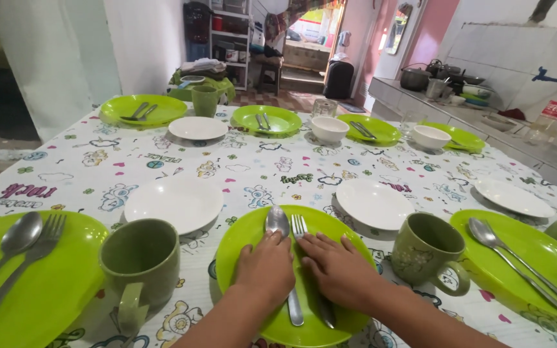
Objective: The person is setting a dining table with plates, cutlery, and cups.
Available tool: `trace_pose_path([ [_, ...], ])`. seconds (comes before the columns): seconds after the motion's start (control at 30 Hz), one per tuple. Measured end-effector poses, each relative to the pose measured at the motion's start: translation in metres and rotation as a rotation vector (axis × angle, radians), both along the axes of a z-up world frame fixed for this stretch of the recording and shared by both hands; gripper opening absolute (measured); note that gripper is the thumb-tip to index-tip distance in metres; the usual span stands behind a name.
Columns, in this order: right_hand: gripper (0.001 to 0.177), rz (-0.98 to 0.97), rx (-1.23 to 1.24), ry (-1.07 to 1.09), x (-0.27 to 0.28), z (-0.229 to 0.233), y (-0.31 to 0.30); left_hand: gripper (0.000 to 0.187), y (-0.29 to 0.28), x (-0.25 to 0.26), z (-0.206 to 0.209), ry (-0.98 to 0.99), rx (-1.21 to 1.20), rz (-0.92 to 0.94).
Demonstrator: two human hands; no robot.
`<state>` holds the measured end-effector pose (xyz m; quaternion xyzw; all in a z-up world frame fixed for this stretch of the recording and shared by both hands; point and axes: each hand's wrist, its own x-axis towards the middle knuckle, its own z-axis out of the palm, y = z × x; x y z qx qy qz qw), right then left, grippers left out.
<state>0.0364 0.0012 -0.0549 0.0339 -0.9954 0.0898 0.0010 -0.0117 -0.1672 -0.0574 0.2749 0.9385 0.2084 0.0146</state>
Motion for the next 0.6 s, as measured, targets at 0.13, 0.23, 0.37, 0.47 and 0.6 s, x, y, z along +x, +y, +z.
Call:
trace_pose_path([
  [0.13,0.062,-0.056,-0.062,0.026,0.001,0.011,-0.001,0.036,0.01,0.0,-0.002,0.012,0.079,-0.004],
  [0.23,0.054,-0.037,-0.146,0.174,0.002,0.021,0.011,0.035,0.03,-0.005,0.001,0.151,0.232,-0.043],
  [0.37,0.049,-0.032,-0.342,0.411,0.011,0.045,0.03,0.037,0.061,-0.007,0.028,0.311,0.401,-0.138],
  [0.47,0.048,-0.151,-0.447,0.43,0.028,0.07,0.034,0.035,0.078,-0.003,0.047,0.381,0.477,-0.205],
  [0.6,0.048,-0.197,-0.422,0.445,0.042,0.088,0.044,0.031,0.093,0.004,0.066,0.374,0.527,-0.275],
])
